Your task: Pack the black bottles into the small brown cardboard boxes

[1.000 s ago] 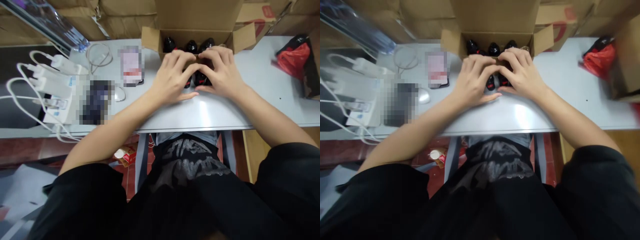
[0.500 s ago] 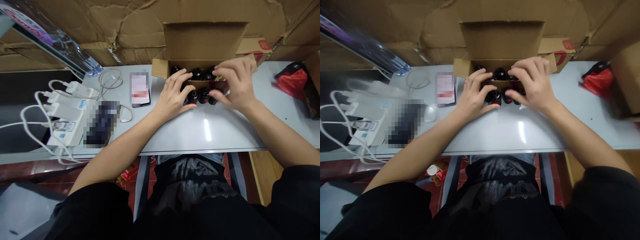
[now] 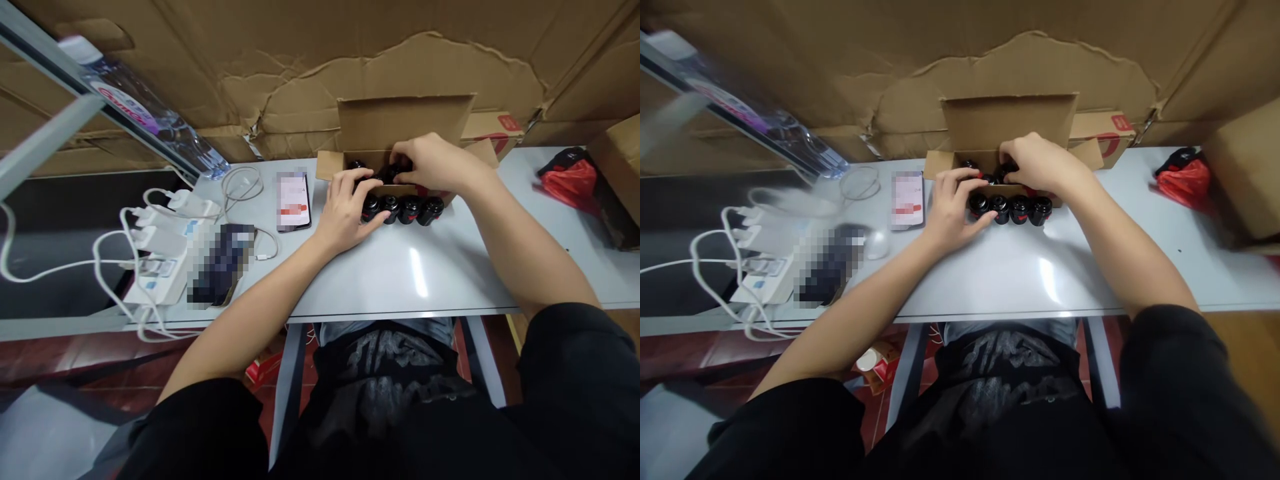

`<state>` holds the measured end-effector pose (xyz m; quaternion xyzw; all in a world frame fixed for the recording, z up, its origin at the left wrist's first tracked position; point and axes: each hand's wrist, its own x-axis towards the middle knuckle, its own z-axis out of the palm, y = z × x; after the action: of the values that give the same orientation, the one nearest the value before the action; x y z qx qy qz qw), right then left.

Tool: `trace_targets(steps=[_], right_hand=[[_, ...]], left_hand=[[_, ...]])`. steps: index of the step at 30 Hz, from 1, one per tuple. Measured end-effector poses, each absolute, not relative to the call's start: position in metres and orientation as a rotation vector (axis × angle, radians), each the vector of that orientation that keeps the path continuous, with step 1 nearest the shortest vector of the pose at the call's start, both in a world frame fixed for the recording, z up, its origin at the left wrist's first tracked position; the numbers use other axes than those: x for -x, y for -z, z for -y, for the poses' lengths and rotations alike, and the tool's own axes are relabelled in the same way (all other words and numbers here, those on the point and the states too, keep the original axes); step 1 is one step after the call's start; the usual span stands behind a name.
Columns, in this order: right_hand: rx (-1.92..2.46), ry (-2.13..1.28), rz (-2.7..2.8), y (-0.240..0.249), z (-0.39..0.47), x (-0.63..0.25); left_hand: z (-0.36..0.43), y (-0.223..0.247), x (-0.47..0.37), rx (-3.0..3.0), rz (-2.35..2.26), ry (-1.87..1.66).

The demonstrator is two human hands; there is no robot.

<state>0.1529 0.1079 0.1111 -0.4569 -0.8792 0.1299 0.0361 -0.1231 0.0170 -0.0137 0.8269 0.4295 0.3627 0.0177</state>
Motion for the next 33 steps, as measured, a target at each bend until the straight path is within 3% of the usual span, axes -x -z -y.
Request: trace_targets(steps=[3, 8, 11, 22, 33], right_hand=[[1.404, -0.210, 2.693, -0.124, -0.095, -0.150], [1.273, 0.016, 2.603, -0.192, -0.045, -0.154], [1.212, -0.012, 2.562, -0.218, -0.014, -0.159], [1.002, -0.509, 2.520, -0.155, -0.030, -0.119], [1.432, -0.352, 2.666, -0.176, -0.094, -0.204]], left_hand=[[-0.017, 0.013, 0.127, -2.511, -1.441, -1.236], [-0.020, 0.006, 0.140, -2.456, -1.498, -1.311], [-0.020, 0.001, 0.149, -2.455, -1.428, -1.257], [-0.027, -0.010, 0.160, -2.403, -1.246, -1.318], [-0.004, -0.079, 0.206, -2.473, -1.277, -0.867]])
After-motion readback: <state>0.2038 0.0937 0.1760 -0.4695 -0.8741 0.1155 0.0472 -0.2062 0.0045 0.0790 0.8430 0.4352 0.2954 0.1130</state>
